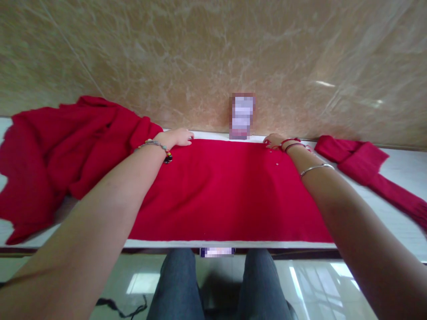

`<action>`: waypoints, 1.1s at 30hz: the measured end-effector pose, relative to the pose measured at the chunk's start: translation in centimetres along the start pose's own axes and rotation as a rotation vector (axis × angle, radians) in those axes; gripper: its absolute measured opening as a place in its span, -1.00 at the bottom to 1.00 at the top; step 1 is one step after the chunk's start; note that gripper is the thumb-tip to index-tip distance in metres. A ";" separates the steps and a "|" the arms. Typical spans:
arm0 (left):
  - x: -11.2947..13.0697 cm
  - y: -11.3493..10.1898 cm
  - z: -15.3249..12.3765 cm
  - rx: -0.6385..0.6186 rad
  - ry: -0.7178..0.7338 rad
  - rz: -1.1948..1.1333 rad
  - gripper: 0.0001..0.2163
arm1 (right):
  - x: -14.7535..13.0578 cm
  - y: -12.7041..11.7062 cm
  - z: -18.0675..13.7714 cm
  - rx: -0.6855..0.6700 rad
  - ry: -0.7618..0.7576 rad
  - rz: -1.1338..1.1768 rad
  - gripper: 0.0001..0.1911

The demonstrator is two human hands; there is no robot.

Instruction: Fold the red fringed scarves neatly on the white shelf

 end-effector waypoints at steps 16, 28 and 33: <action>-0.3 -0.9 -1.3 -0.062 0.082 0.254 -0.66 | 1.0 0.5 0.6 -0.058 0.039 0.020 -0.68; -0.8 -3.4 -3.1 0.041 0.144 0.257 -0.72 | 2.2 -2.4 -2.6 -0.010 -0.025 -0.100 -0.74; -1.3 -5.4 -4.0 0.071 0.142 0.247 -0.71 | 3.7 -5.1 -5.4 0.015 0.065 -0.100 -0.75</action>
Point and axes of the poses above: each hand's wrist, its own z-axis towards the middle knuckle, its own y-axis out of the palm, x = y × z, the point moved 4 cm from there along z, towards the middle knuckle, and after that the axes turned 15 degrees about x, right-handed, at the moved point
